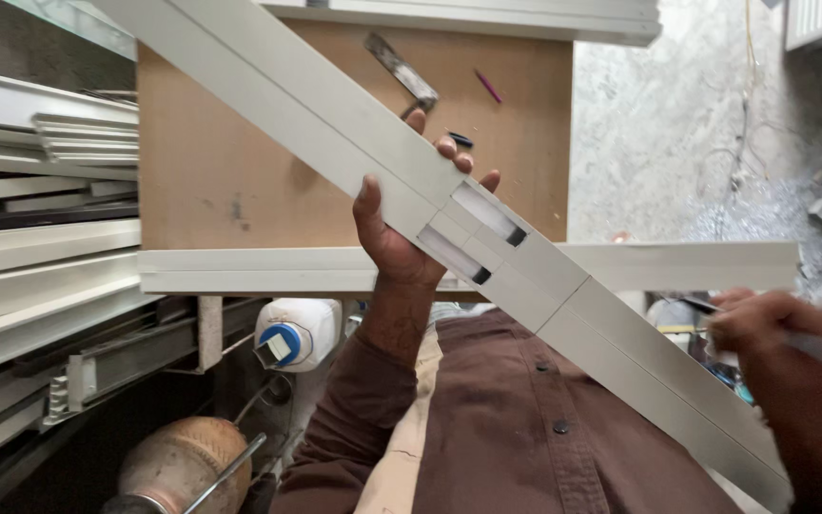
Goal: The person measures long white frame profiles on a workbench using a tape measure and a try square, then marks cut positions on the profiles with a pencil and a black marker. They reposition the profiles on the bench and continue marking several pieces.
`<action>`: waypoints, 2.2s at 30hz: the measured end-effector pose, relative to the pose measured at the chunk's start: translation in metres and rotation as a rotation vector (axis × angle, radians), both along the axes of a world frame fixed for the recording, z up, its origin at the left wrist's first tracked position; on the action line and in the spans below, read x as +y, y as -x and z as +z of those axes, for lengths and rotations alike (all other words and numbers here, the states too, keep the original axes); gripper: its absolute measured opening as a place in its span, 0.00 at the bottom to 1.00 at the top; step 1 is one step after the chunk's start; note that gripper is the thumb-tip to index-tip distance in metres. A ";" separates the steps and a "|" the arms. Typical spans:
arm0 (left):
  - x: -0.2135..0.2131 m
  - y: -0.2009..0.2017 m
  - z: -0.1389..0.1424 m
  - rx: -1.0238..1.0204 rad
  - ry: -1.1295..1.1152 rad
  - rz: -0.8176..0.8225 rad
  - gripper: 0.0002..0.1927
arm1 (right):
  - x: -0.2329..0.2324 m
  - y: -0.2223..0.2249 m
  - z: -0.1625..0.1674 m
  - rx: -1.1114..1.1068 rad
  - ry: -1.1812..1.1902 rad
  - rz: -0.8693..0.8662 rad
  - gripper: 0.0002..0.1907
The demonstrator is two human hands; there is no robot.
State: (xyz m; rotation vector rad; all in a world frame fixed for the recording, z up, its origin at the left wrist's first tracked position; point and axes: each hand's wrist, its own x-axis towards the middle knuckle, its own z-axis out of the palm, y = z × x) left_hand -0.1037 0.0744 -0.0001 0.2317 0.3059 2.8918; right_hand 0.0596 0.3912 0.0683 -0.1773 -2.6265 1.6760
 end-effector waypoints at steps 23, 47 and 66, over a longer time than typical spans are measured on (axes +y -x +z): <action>0.081 -0.035 -0.015 -0.044 0.029 -0.117 0.41 | 0.013 0.069 -0.002 -0.211 0.293 0.325 0.11; 0.078 -0.037 -0.013 -0.068 0.076 -0.130 0.42 | -0.005 0.068 0.008 -0.144 0.018 0.323 0.09; 0.071 -0.040 -0.014 -0.084 0.067 -0.122 0.41 | -0.013 0.069 0.003 -0.155 -0.107 0.311 0.10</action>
